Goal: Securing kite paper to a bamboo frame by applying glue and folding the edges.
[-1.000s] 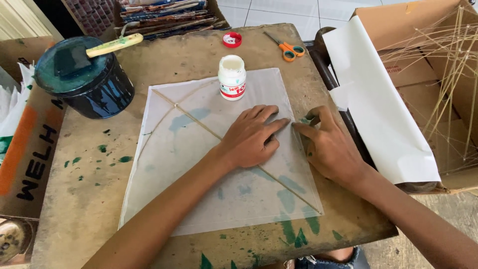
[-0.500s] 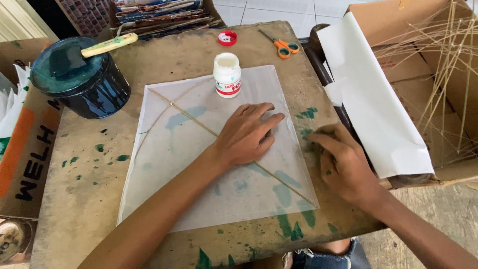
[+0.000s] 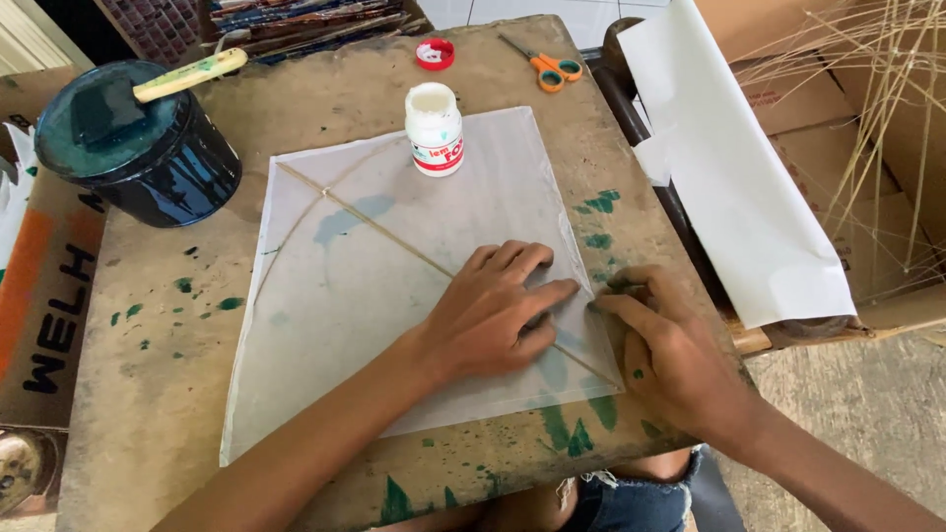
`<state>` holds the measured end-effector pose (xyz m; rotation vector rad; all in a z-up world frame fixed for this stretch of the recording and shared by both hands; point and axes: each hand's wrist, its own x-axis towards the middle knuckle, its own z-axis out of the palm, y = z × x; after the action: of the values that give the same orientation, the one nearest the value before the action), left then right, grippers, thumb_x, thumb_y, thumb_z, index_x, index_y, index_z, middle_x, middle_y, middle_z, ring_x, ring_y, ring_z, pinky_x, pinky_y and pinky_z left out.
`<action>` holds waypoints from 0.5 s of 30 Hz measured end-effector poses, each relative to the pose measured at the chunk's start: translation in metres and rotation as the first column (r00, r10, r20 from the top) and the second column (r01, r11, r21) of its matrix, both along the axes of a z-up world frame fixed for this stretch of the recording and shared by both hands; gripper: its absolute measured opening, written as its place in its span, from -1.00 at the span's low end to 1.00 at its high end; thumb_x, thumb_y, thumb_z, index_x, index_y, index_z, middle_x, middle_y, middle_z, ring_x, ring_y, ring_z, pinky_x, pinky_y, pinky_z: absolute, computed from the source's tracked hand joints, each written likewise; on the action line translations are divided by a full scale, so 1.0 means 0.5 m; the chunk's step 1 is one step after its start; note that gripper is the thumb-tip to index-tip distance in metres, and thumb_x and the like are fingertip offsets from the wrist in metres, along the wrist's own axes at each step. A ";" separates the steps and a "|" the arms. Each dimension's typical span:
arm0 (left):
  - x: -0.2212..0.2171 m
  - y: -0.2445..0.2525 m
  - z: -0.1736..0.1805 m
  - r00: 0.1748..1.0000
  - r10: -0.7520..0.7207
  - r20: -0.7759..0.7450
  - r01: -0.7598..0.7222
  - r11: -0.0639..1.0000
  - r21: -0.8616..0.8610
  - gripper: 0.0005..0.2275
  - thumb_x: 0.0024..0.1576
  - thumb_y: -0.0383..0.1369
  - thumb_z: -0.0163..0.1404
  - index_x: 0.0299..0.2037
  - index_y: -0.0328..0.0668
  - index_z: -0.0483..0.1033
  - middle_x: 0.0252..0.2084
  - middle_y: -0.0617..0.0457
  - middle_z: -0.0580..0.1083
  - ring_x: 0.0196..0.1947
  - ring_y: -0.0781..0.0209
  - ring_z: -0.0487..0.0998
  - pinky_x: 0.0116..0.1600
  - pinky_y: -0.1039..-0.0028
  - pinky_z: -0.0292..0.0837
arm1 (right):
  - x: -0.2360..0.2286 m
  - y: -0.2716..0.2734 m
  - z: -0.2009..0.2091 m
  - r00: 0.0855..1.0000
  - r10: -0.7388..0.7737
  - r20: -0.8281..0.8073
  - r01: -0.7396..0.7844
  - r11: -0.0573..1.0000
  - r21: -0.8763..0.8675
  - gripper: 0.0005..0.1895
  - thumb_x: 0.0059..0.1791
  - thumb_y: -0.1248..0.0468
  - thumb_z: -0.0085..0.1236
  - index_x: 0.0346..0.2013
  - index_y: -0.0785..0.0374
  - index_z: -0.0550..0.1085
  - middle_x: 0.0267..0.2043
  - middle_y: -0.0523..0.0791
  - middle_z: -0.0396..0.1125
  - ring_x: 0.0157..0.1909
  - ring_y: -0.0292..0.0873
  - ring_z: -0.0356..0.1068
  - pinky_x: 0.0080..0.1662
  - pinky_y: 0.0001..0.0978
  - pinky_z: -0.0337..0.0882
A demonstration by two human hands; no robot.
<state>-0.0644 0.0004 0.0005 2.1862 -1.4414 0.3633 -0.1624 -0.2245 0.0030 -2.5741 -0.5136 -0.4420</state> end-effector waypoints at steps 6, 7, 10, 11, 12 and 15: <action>0.000 0.002 -0.005 1.000 0.009 0.030 -0.008 1.000 -0.002 -0.63 0.12 -0.23 -0.08 0.10 -0.11 0.55 0.07 -0.17 0.41 0.06 -0.13 0.39 0.02 0.08 0.27 | -0.020 0.024 0.009 0.999 -0.018 0.029 0.023 0.980 -0.196 -0.46 -0.27 0.70 0.16 0.00 0.43 0.45 0.16 0.12 0.13 -0.05 0.23 0.42 -0.37 -0.14 0.69; 0.000 0.001 -0.005 1.000 0.011 0.029 -0.011 1.000 -0.005 -0.63 0.12 -0.23 -0.08 0.10 -0.11 0.55 0.07 -0.17 0.41 0.06 -0.13 0.39 0.02 0.08 0.27 | -0.023 0.020 0.005 0.999 -0.015 0.029 0.020 0.980 -0.198 -0.46 -0.27 0.70 0.16 0.00 0.43 0.45 0.16 0.12 0.13 -0.05 0.23 0.42 -0.37 -0.14 0.69; -0.003 0.003 -0.005 0.999 0.012 0.032 -0.011 1.000 -0.015 -0.62 0.11 -0.25 -0.06 0.11 -0.11 0.55 0.08 -0.18 0.41 0.08 -0.15 0.39 0.04 0.06 0.27 | -0.030 0.012 -0.008 1.000 -0.006 0.027 0.012 0.974 -0.224 -0.33 -0.38 0.75 0.23 0.00 0.38 0.47 0.22 0.15 0.13 -0.01 0.30 0.45 -0.19 -0.07 0.74; -0.003 0.004 -0.004 1.000 0.012 0.022 -0.012 1.000 -0.008 -0.63 0.11 -0.25 -0.07 0.11 -0.11 0.54 0.08 -0.19 0.41 0.07 -0.14 0.38 0.03 0.07 0.26 | -0.031 0.009 -0.014 0.999 -0.017 0.033 0.023 0.983 -0.184 -0.43 -0.33 0.70 0.24 -0.04 0.40 0.48 0.19 0.12 0.14 0.00 0.25 0.45 -0.24 -0.21 0.75; -0.004 0.003 -0.003 1.000 0.010 0.011 -0.010 1.000 -0.002 -0.63 0.11 -0.24 -0.08 0.10 -0.11 0.54 0.08 -0.19 0.41 0.07 -0.14 0.38 0.03 0.08 0.25 | -0.033 0.004 -0.019 0.999 -0.032 0.038 0.037 0.989 -0.145 -0.52 -0.28 0.65 0.25 -0.07 0.42 0.48 0.17 0.09 0.15 0.01 0.20 0.46 -0.29 -0.35 0.76; -0.005 0.004 -0.003 0.999 0.003 0.033 -0.003 1.000 -0.025 -0.65 0.10 -0.27 -0.06 0.07 -0.13 0.54 0.06 -0.18 0.41 0.03 -0.11 0.39 -0.01 0.09 0.26 | -0.032 0.011 0.006 0.990 0.013 0.137 -0.003 0.998 -0.068 -0.66 -0.12 0.59 0.05 -0.05 0.45 0.47 0.09 0.16 0.18 0.02 0.16 0.42 0.04 -0.13 0.59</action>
<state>-0.0666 0.0022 -0.0010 2.1725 -1.4438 0.4179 -0.1786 -0.2190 0.0058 -2.6179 -0.5963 -0.6123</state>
